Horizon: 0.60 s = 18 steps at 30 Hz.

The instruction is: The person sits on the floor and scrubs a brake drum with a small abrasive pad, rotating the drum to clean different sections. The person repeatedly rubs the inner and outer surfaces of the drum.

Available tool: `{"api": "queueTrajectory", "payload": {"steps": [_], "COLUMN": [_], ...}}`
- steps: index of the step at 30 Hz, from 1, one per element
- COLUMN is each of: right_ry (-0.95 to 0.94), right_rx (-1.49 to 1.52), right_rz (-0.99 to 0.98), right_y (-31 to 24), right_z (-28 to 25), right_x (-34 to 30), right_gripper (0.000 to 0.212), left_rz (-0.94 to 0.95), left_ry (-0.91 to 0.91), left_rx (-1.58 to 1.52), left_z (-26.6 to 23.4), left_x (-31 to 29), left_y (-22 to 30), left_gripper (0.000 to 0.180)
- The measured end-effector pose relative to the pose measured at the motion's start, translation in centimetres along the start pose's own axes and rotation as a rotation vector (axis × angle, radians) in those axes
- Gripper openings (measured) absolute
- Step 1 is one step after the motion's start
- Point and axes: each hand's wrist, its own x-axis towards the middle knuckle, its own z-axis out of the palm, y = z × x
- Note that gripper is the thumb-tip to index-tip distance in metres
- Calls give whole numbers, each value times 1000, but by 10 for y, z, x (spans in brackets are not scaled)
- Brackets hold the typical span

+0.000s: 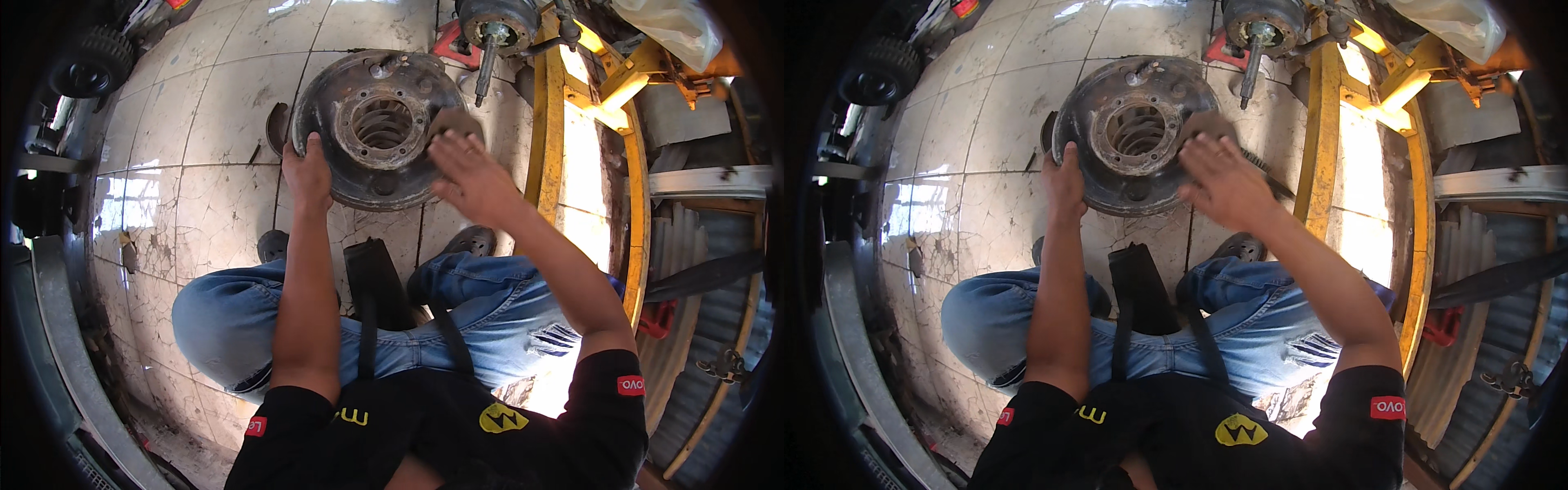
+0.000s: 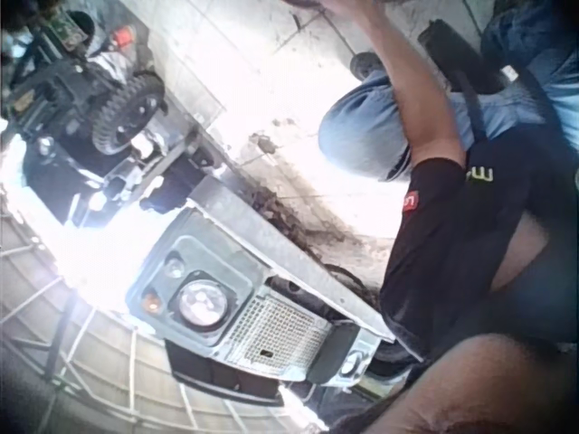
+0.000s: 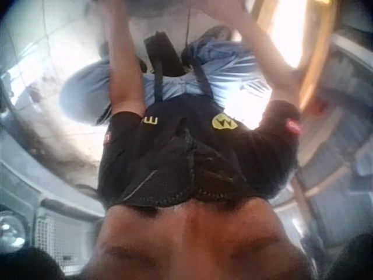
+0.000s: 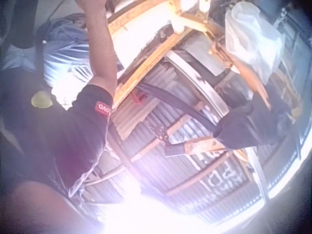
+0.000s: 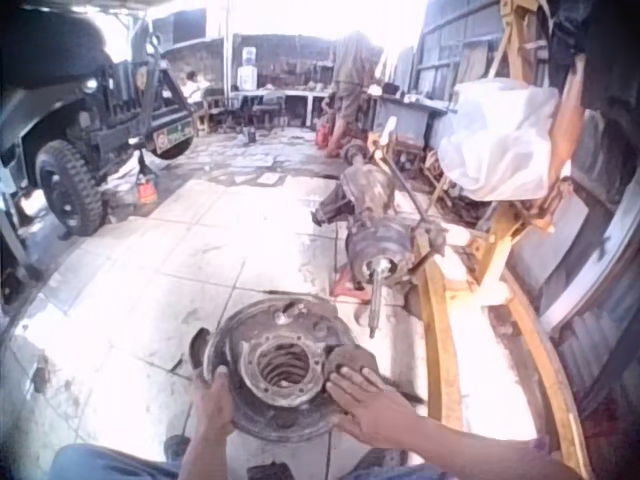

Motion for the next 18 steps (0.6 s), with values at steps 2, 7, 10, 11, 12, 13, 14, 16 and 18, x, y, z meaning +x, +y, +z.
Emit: {"api": "queueTrajectory", "payload": {"steps": [2,7,10,11,12,13,14,16,18], "right_ry": [57,10,159,141,122,107,116,137,129], "right_rx": [-133,74,-74,-50,-26,-2,-35,-109,-109], "right_rz": [72,-10,61,37,12,-4,13,45,71], "right_y": [0,-8,1,-7,-16,-22,-17,4,-6], "right_z": [-4,-8,-7,-8,-11,-14,-18,-26,-22], "right_x": [5,7,12,11,9,7,10,19,20], "right_gripper": [67,59,53,52,51,50,50,49,49], "left_rz": [6,-38,-58,-66,-75,-83,-88,-69,-90], "left_ry": [42,37,87,103,101,90,86,122,146], "left_rx": [77,-31,-6,-8,-26,-40,-54,-49,-44], "left_z": [11,13,19,20,21,24,24,27,26], "left_x": [-6,-4,-5,-5,-6,-9,-10,-9,-5], "left_y": [11,9,14,15,16,21,23,14,7], "left_gripper": [44,44,44,44,44,44,44,43,42]}}
